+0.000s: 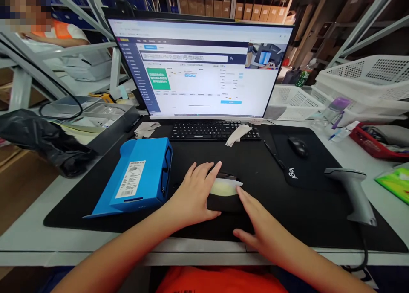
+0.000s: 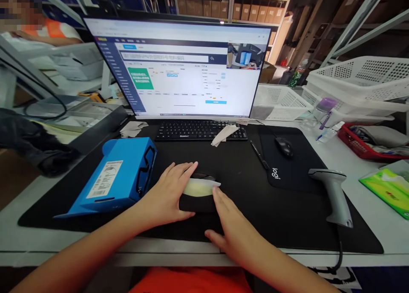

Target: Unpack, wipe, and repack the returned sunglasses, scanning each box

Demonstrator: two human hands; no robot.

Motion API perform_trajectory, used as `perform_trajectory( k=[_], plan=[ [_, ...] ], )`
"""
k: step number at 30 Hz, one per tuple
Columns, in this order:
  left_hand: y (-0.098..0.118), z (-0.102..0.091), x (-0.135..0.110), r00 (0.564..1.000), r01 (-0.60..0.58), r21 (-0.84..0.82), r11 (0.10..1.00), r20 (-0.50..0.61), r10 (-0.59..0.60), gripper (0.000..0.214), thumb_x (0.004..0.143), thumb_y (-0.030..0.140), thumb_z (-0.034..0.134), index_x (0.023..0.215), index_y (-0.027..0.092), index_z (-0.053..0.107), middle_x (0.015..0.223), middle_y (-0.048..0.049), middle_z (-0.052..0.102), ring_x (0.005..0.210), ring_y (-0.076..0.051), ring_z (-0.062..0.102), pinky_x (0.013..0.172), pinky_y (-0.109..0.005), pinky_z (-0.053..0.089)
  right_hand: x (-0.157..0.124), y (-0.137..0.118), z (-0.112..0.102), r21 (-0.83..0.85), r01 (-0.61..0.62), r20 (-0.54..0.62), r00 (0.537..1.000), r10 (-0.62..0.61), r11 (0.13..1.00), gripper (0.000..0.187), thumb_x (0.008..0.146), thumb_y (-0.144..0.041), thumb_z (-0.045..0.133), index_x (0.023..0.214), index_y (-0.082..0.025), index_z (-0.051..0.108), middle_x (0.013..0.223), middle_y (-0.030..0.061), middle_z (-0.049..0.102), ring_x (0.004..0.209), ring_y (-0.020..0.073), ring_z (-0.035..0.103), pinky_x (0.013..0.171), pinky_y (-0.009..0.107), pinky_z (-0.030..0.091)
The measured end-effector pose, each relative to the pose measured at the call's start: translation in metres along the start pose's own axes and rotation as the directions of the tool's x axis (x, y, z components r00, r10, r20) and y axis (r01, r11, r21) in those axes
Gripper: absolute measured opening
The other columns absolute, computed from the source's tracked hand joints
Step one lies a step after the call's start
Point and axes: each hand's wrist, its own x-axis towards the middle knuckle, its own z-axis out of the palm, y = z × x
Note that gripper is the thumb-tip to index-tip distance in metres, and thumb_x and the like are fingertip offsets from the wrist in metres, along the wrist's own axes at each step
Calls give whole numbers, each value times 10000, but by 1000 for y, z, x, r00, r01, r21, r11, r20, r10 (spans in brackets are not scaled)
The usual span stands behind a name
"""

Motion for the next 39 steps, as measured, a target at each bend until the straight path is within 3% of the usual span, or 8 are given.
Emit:
perform_trajectory(
  k=[4, 11, 15, 21, 24, 29, 35, 39],
  plan=[
    [1, 4, -3, 997, 14, -16, 1000, -78, -15, 1141, 595, 403, 870, 1552, 127, 312, 1406, -206, 517, 1299, -393, 487, 1143, -608, 353, 15, -12, 2, -56, -22, -17, 1000, 21, 998, 949, 784, -211, 769, 1590, -94, 281, 1576, 226, 423, 1456, 355, 395, 1171, 546, 411],
    [-1, 10, -11, 988, 33, -63, 997, -148, -42, 893, 567, 336, 902, 1357, 156, 527, 1283, -161, 558, 1179, -357, 541, 1012, -517, 456, 18, -6, -27, -63, 38, -64, 997, -42, 997, 502, 821, -206, 764, 1310, -166, 655, 1214, 122, 726, 1122, 281, 660, 992, 441, 563],
    [-3, 8, -10, 983, 80, -100, 992, -155, -94, 813, 537, 337, 936, 1249, 196, 570, 1206, -118, 586, 1117, -339, 567, 949, -501, 477, 4, 9, -45, -83, 11, -283, 959, -34, 996, 352, 911, -245, 677, 1263, -251, 693, 1202, 57, 760, 1105, 240, 705, 997, 408, 563],
    [-3, 12, -8, 982, 40, -93, 995, -183, -56, 808, 506, 329, 956, 1214, 188, 595, 1156, -116, 609, 1060, -341, 596, 915, -514, 500, 25, -2, -37, -176, 122, -169, 974, -152, 977, 1256, 615, -458, 930, 1619, -207, 219, 1674, 171, 261, 1518, 347, 306, 1190, 513, 382],
    [-3, 18, -9, 970, 3, -110, 994, -240, -29, 812, 549, 304, 934, 1257, 166, 564, 1177, -140, 620, 1076, -350, 609, 931, -526, 518, 54, -16, -19, -236, 207, -76, 970, -230, 949, 1362, 574, -450, 948, 1627, -124, 149, 1644, 248, 278, 1503, 387, 309, 1203, 555, 326],
    [-8, 15, -16, 956, -24, -245, 969, -289, -49, 1034, 624, 251, 899, 1476, 202, 316, 1363, -169, 557, 1254, -343, 573, 1075, -532, 496, 88, -24, -18, -251, 220, 50, 975, -214, 943, 1141, 636, -448, 899, 1567, -104, 335, 1317, 206, 630, 1161, 364, 602, 985, 549, 501],
    [-21, 6, -20, 953, 77, -401, 913, -240, -186, 1382, 490, 440, 985, 1571, 267, 141, 1641, -217, 182, 1529, -416, 231, 1212, -633, 314, 90, 8, -65, -90, 233, -6, 972, -235, 968, 808, 671, -340, 862, 1405, -212, 548, 1355, 125, 626, 1233, 299, 592, 1064, 451, 473],
    [-31, 18, -16, 918, 115, -653, 748, -219, -332, 1205, 559, 362, 957, 1540, 257, 266, 1516, -195, 418, 1305, -336, 557, 1078, -543, 493, 89, 28, -100, -93, 211, -86, 972, -219, 973, 723, 716, -388, 833, 1374, -232, 578, 1353, 121, 632, 1238, 315, 607, 1069, 453, 472]
  ],
)
